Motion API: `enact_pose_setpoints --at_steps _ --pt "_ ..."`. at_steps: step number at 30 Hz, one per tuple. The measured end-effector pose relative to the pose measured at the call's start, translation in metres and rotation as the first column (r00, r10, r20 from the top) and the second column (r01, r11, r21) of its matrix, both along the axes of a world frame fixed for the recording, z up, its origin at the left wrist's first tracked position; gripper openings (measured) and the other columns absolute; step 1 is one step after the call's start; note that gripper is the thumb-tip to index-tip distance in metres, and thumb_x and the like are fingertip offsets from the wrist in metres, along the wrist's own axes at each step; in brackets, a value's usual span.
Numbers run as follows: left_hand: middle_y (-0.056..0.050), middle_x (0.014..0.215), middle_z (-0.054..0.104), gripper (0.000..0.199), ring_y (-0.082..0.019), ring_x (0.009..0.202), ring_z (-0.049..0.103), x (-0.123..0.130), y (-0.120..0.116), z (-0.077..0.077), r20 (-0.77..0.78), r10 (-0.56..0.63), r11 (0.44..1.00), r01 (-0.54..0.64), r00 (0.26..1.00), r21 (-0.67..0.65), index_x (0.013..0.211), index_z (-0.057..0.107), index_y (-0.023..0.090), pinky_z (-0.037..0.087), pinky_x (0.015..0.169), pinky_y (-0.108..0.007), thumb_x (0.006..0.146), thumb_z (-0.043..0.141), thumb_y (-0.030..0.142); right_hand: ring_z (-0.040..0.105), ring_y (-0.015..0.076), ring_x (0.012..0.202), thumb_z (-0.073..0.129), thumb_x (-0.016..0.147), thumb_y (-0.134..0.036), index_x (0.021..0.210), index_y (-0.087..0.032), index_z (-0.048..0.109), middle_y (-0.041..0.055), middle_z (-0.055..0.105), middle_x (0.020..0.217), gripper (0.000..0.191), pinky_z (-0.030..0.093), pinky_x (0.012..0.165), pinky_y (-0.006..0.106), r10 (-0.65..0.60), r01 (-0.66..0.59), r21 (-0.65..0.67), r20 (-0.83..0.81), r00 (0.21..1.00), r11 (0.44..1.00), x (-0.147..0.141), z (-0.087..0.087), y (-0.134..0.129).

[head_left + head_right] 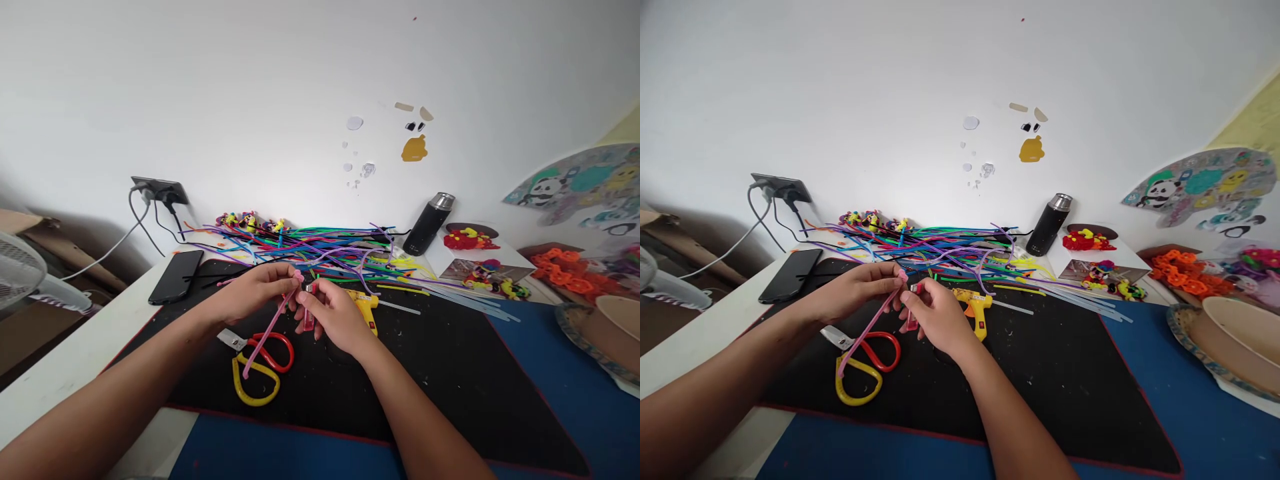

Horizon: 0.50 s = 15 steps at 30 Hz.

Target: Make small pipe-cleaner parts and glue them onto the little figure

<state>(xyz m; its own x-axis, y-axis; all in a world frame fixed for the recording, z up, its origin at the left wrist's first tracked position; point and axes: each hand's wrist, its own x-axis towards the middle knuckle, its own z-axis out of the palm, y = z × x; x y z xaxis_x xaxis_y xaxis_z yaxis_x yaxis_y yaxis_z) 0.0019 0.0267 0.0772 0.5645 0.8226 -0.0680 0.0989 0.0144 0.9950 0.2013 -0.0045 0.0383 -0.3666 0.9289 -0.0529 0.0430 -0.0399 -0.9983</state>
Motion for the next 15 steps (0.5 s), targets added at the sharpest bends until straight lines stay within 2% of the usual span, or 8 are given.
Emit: enact_pose_setpoints --at_steps 3,6,9,15 --pt "0.000 0.075 0.070 0.036 -0.015 0.065 0.060 -0.0021 0.0029 -0.0004 -0.025 0.045 0.998 -0.043 0.999 0.046 0.090 0.065 0.019 0.048 0.067 -0.029 0.092 0.074 0.054 0.070 0.0157 0.053 0.067 0.093 -0.052 0.092 -0.022 0.053 0.0010 0.072 0.077 0.033 0.042 0.040 0.020 0.024 -0.026 -0.031 -0.073 0.997 0.999 -0.0007 0.0020 -0.0004" --pt "0.001 0.070 0.067 0.039 -0.015 0.063 0.059 -0.0041 0.0051 -0.0002 -0.051 0.085 0.994 -0.081 0.995 0.076 0.091 0.064 0.019 0.047 0.065 -0.028 0.091 0.073 0.058 0.052 0.0083 0.040 0.068 0.093 -0.052 0.088 -0.022 0.052 -0.0039 0.066 0.065 0.034 0.033 0.038 0.019 -0.005 0.001 -0.037 -0.125 0.992 0.999 -0.0002 0.0039 -0.0006" --pt "0.002 0.069 0.066 0.041 -0.014 0.062 0.058 -0.0038 0.0049 0.0002 -0.077 0.087 0.992 -0.079 0.993 0.097 0.092 0.064 0.019 0.046 0.064 -0.028 0.091 0.072 0.059 0.041 0.0061 0.038 0.071 0.091 -0.053 0.086 -0.022 0.052 -0.0076 0.057 0.056 0.036 0.027 0.038 0.019 -0.022 0.014 -0.044 -0.180 0.983 0.999 -0.0002 0.0048 -0.0014" --pt "0.002 0.069 0.063 0.041 -0.014 0.061 0.056 0.0001 0.0014 0.0026 -0.079 0.067 0.993 -0.059 0.995 0.098 0.090 0.064 0.019 0.045 0.062 -0.027 0.091 0.073 0.060 0.044 0.0077 0.038 0.073 0.088 -0.055 0.088 -0.023 0.052 -0.0078 0.057 0.058 0.038 0.022 0.037 0.019 -0.005 -0.026 -0.130 -0.233 0.972 0.991 -0.0034 0.0049 -0.0036"
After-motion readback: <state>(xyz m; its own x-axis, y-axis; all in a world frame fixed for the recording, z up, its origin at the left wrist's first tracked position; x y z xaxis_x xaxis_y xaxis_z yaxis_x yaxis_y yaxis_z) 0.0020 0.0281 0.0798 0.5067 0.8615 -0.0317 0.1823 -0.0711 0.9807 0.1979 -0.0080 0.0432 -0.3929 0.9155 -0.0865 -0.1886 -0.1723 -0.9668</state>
